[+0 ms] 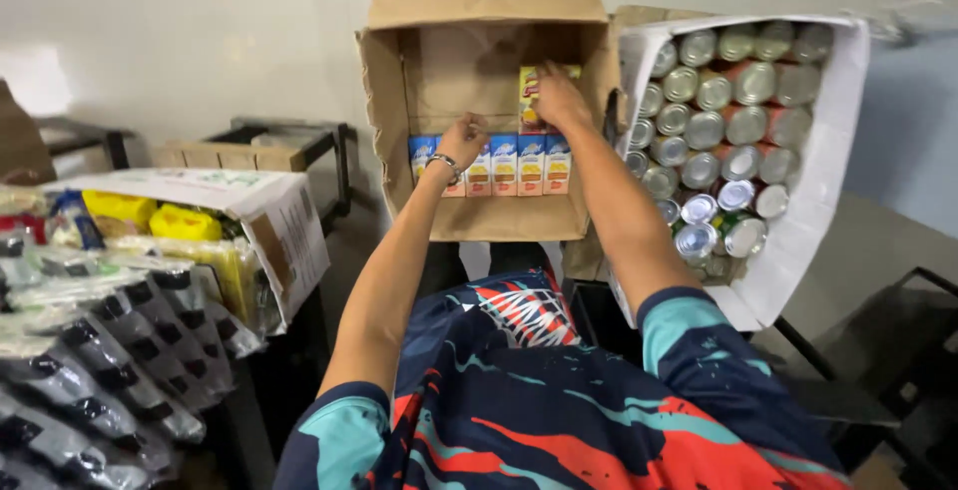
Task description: The person repeatedly picks small yellow and blue cartons from a cardboard box and places them onto a lower shelf next to canned goods. The person handles the cartons one at a time, arranging them in rows on the shelf.
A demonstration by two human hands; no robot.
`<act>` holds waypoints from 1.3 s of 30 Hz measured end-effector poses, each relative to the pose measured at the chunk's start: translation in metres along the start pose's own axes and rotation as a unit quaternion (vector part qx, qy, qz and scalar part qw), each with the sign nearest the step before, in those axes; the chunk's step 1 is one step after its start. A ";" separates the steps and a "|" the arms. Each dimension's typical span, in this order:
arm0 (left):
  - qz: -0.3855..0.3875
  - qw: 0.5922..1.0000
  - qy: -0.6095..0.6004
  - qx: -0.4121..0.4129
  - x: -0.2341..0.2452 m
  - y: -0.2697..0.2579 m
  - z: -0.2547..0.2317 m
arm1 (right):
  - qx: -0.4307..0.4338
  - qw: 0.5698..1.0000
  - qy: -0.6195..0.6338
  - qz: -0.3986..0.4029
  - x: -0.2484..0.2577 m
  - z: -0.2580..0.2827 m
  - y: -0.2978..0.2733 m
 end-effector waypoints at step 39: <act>0.012 0.902 0.267 -0.340 -0.058 -0.118 -0.092 | 0.045 0.920 0.219 -0.322 -0.023 0.127 -0.262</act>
Point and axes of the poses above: each hand's wrist, its own y-axis towards the middle knuckle, its own x-axis out of the back of the hand, z = x × y, the point moved 4 cm from there along y, towards the middle knuckle, and after that the axes turned 15 degrees about z, right-handed, at the moved point
